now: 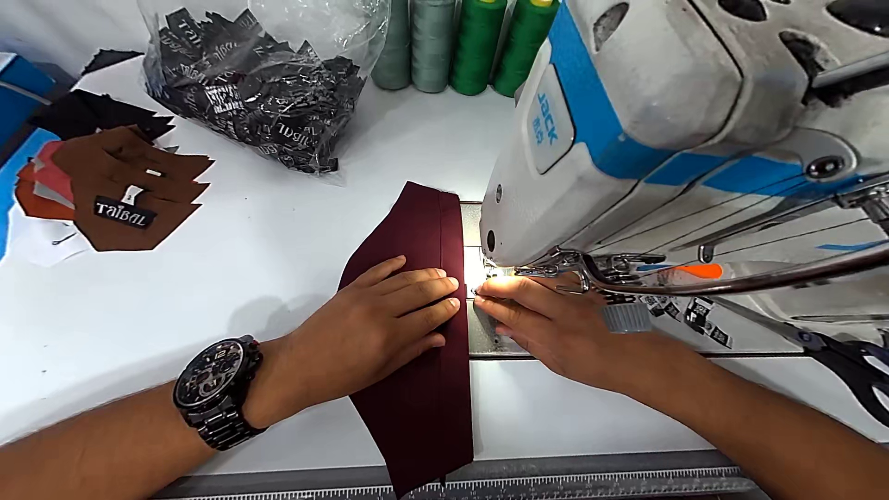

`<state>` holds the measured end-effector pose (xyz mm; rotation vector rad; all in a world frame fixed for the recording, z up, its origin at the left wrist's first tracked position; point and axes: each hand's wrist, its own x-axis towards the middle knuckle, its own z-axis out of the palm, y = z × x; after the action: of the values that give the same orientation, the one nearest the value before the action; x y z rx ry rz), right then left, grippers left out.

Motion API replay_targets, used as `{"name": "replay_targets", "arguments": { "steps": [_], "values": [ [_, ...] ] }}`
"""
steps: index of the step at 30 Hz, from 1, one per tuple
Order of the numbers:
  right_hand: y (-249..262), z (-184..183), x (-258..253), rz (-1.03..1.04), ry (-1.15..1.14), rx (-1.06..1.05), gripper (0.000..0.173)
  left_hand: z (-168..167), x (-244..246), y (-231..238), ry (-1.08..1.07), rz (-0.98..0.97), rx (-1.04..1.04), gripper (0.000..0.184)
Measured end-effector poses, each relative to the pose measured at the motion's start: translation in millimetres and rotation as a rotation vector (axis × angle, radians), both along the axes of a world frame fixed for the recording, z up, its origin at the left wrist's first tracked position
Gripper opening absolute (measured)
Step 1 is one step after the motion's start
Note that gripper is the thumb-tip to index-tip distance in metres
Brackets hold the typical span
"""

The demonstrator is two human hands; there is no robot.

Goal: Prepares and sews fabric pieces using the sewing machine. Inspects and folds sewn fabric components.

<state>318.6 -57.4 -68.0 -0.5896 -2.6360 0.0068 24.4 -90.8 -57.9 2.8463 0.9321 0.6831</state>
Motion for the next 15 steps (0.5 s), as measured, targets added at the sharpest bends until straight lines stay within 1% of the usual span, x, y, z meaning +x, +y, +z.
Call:
{"name": "replay_targets", "arguments": {
  "steps": [8, 15],
  "values": [
    [1.2, 1.4, -0.1, 0.021, 0.007, 0.001, 0.030, 0.3, 0.6, 1.4, 0.024, -0.016, -0.008, 0.039],
    [1.5, 3.6, 0.8, 0.023, -0.015, -0.014, 0.032, 0.1, 0.6, 1.8, 0.038, -0.019, 0.006, 0.036]
  ]
}}
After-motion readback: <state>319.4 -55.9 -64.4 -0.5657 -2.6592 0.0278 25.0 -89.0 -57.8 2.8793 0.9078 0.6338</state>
